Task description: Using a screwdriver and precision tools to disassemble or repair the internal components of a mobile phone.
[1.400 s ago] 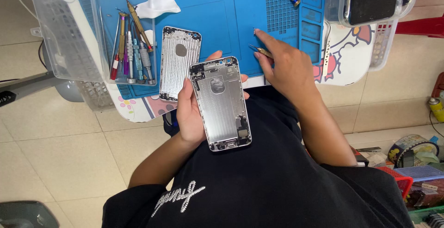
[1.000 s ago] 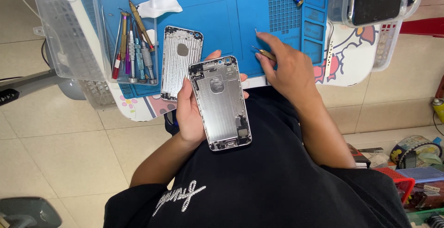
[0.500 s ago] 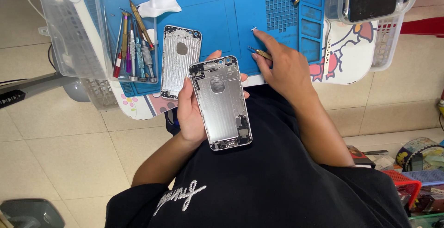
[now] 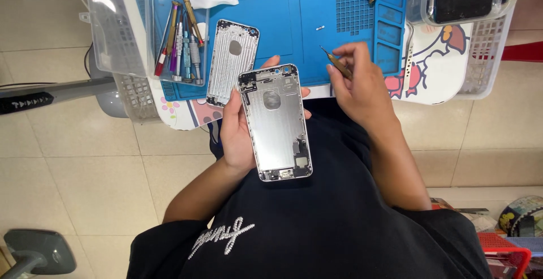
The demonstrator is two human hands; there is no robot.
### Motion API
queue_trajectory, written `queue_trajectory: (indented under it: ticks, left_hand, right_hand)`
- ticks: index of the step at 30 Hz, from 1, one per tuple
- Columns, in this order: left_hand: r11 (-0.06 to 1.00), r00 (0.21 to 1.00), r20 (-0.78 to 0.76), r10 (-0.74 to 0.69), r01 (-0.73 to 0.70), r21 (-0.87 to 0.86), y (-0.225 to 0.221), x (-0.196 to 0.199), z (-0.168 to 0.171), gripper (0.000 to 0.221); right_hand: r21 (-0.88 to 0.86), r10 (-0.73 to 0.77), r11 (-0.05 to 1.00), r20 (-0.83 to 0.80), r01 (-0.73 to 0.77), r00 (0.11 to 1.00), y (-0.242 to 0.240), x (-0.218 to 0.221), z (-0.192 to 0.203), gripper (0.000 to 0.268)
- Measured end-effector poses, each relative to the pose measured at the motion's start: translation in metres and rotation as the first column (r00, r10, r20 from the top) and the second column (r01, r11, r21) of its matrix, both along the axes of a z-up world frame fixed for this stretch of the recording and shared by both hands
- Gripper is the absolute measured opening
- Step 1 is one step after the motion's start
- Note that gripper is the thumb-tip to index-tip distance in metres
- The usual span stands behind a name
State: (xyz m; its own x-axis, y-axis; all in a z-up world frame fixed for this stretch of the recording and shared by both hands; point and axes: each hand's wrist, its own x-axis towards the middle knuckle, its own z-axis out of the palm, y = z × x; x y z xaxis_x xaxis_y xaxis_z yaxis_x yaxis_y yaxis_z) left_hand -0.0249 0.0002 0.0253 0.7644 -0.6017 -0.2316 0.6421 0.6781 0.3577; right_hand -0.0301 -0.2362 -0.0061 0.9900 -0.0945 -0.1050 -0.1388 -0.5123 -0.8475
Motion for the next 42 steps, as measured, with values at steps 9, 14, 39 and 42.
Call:
queue_trajectory:
  ticks: [9, 14, 39, 42]
  left_hand:
    - [0.981, 0.987, -0.142, -0.079, 0.052, -0.186, 0.002, -0.023, 0.007, 0.081]
    - [0.977, 0.987, -0.149, -0.062, 0.030, -0.210, 0.005, -0.023, 0.004, 0.080]
    - [0.973, 0.936, -0.319, -0.149, 0.080, -0.218, 0.010, 0.035, -0.013, 0.084]
    - [0.973, 0.936, -0.323, -0.141, 0.070, -0.220, 0.008, 0.042, -0.012, 0.082]
  right_hand:
    - [0.088, -0.107, 0.991, 0.117, 0.097, 0.987, -0.007, -0.051, 0.009, 0.018]
    - [0.681, -0.018, 0.728, -0.098, 0.080, 0.995, -0.011, -0.062, -0.002, 0.026]
    - [0.759, 0.566, -0.064, 0.562, -0.648, 0.603, 0.033, -0.027, 0.142, 0.021]
    - [0.889, 0.599, -0.332, 0.457, -0.316, 0.657, 0.035, -0.028, 0.140, 0.032]
